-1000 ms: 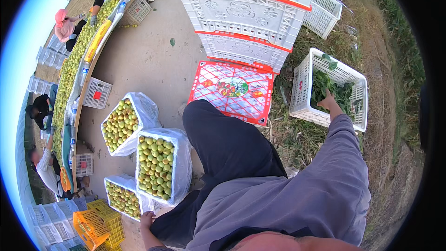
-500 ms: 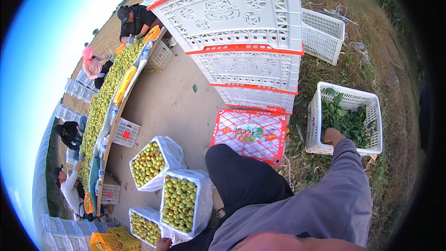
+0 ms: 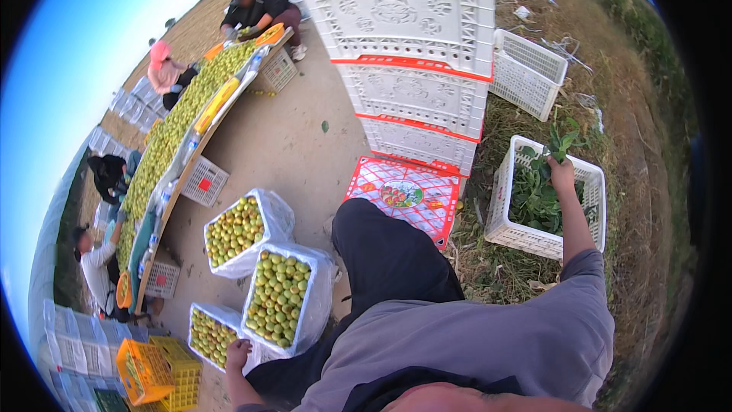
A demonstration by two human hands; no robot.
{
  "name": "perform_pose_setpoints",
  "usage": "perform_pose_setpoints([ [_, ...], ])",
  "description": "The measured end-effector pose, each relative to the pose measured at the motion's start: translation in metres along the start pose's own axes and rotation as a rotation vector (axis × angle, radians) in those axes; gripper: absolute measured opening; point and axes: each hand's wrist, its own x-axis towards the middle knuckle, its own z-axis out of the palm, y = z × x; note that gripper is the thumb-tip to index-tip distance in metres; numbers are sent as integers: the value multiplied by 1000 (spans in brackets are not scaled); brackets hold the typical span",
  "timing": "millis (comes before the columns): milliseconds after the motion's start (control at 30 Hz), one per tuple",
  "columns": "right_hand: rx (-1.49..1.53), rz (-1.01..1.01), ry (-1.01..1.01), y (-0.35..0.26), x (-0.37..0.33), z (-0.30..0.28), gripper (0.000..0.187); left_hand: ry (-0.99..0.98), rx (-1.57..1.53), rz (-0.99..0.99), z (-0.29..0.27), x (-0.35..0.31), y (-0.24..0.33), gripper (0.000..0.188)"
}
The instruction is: The person packs green plums into white plastic crates, adds leaves, covers with plastic, and closes with red lids. The person repeats this process for multiple crates.
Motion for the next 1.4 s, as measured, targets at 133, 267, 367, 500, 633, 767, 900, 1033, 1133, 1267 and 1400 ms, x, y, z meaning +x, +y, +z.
perform_pose_setpoints([
  [133, 196, -459, -364, -151, -41, 68, 27, 90, -126, 154, -6, -9, -17, 26],
  [267, 681, -265, -772, -289, -144, 160, 32, 163, -259, 117, -3, -25, -7, 31],
  [367, 973, -121, -1150, -342, -248, 249, 29, 212, -391, 115, -1, -41, 2, 31],
  [500, 1042, 244, -1585, -345, -391, 363, 22, 275, -564, 88, -2, -49, -2, 29],
  [633, 845, 698, -1623, -285, -520, 474, 18, 406, -778, 22, 1, -34, -22, 27],
  [767, 322, 889, -1424, -193, -597, 550, 23, 556, -698, -30, 23, -4, -35, 34],
  [900, -345, 583, -1543, -141, -601, 571, 39, 484, -220, 148, 69, 17, -28, 61],
  [1033, -405, -288, -1662, -142, -568, 556, 49, 207, 220, 280, 113, 24, -15, 71],
  [1133, -351, -1188, -1604, -148, -546, 555, 46, 124, 341, 237, 122, 30, -7, 71],
  [1267, -180, -1397, -1521, -139, -504, 601, 37, 128, 182, 246, 104, 43, -13, 61],
  [1400, -171, -344, -1267, -109, -436, 673, 32, 542, -434, 12, 83, 52, -64, 23],
])
